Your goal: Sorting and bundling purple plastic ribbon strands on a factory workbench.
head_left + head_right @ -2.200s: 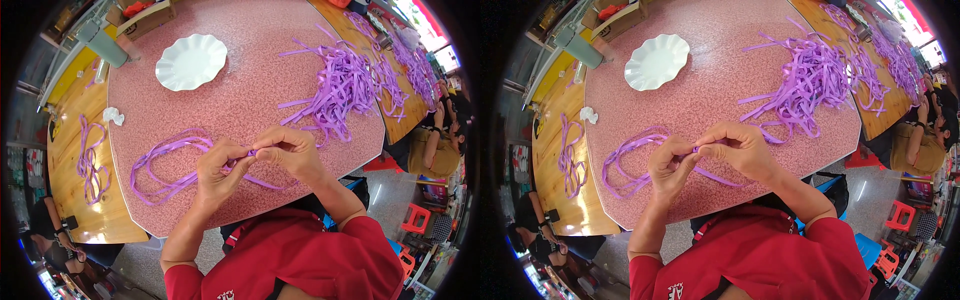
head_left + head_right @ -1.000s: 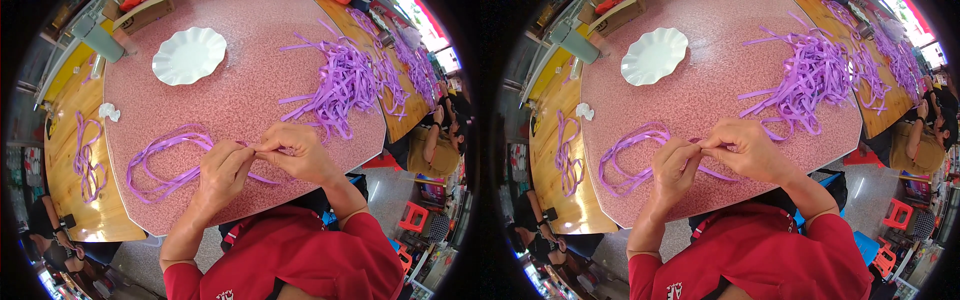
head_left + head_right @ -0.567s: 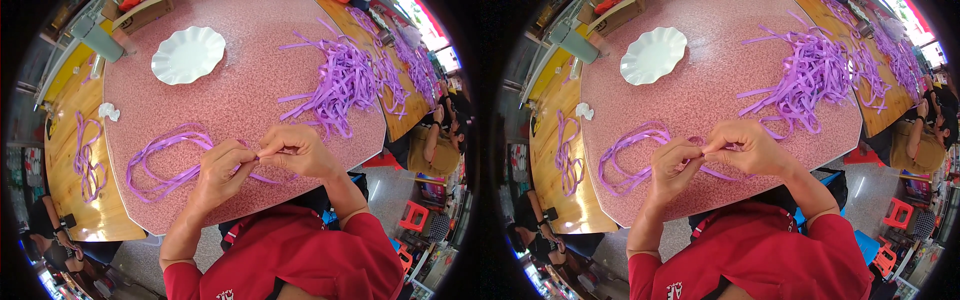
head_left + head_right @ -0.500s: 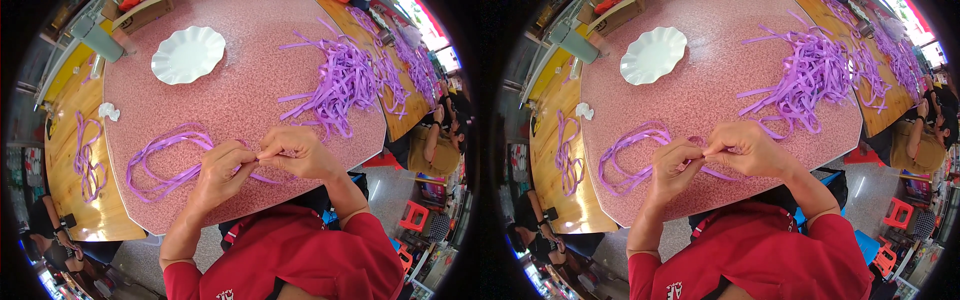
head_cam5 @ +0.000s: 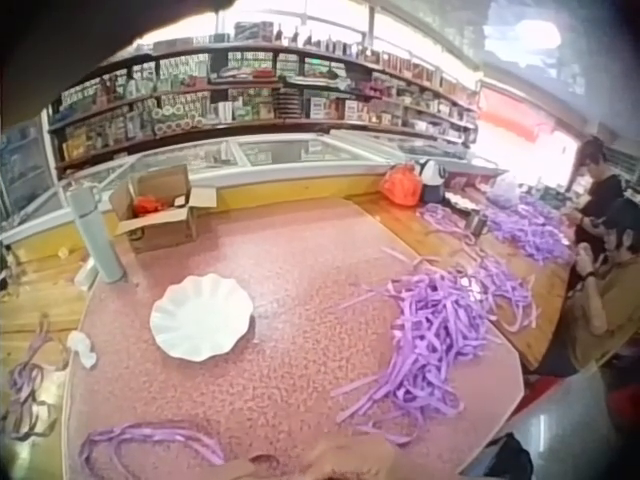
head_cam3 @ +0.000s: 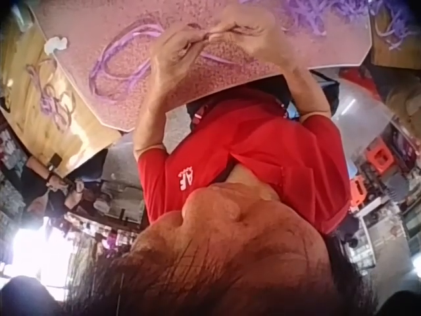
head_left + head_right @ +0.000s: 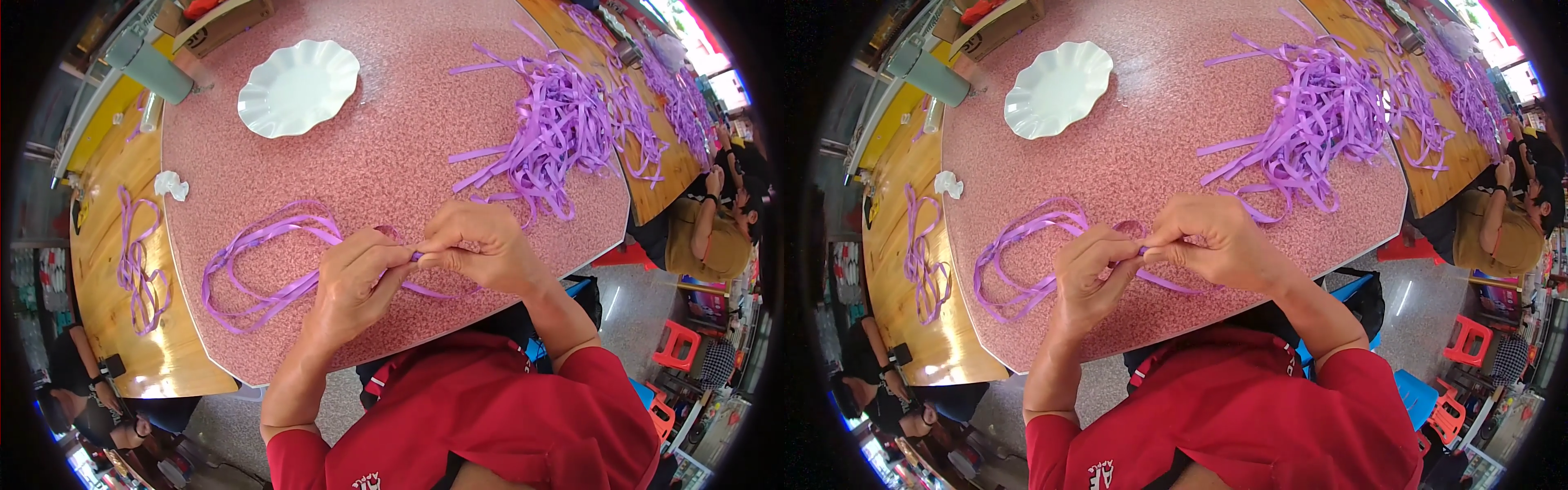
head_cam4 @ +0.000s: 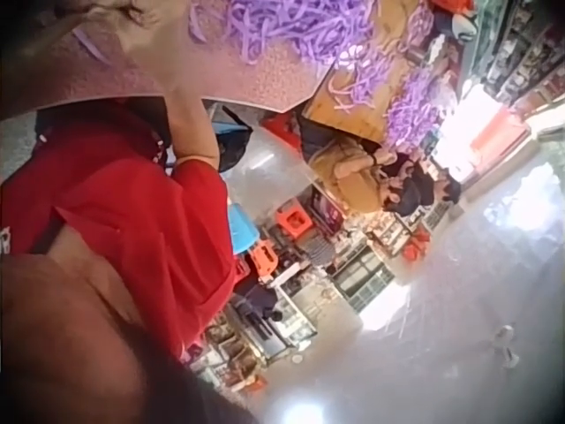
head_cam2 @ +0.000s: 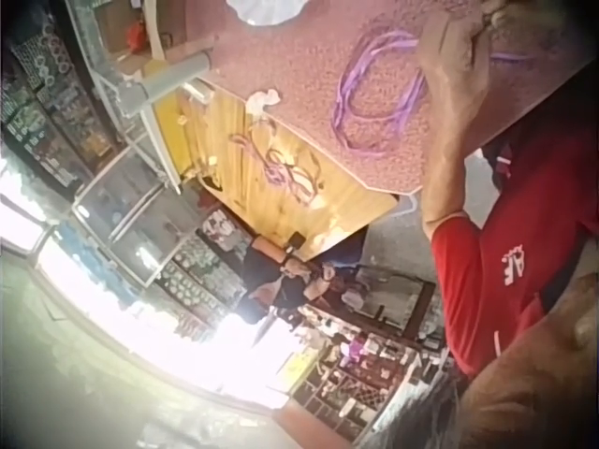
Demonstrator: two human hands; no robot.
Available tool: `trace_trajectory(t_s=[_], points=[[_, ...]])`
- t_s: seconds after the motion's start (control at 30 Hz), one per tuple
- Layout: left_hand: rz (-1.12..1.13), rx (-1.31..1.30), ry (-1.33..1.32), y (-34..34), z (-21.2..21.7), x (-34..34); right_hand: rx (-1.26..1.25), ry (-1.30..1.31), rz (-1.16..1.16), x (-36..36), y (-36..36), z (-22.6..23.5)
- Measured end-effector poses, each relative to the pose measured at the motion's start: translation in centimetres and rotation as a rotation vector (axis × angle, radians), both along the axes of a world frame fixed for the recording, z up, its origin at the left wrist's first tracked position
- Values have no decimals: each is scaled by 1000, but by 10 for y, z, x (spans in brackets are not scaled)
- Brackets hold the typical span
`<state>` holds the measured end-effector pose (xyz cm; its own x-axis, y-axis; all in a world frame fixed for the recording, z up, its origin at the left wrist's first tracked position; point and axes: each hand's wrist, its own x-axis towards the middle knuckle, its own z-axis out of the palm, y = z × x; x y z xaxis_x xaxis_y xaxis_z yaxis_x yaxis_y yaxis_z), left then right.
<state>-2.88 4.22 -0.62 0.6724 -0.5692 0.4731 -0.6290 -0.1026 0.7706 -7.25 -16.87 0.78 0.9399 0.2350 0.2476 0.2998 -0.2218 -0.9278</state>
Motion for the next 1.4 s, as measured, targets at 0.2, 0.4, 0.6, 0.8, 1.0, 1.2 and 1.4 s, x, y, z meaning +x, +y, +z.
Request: trace_trajectory(t_s=[0.2, 0.4, 0.6, 0.8, 1.0, 1.2, 1.4], points=[[-180, 50, 75, 7, 0, 5, -16, -194, 163, 2, 0, 1], [-44, 118, -91, 2, -4, 8, 141, 119, -9, -8, 11, -23], [-11, 138, -273, 0, 0, 9, 67, 221, -110, -11, 12, -6], [27, 87, -24, -1, 1, 1, 29, 153, -145, -13, 17, 4], [-52, -113, 690, -3, 8, -10, 407, 211, -157, -9, 22, -7], [-65, -223, 1029, 2, 28, -10, 128, -167, -149, -4, 15, -6], [-99, -442, 1050, 0, 22, -9, 64, -457, -132, 1, 15, -6]])
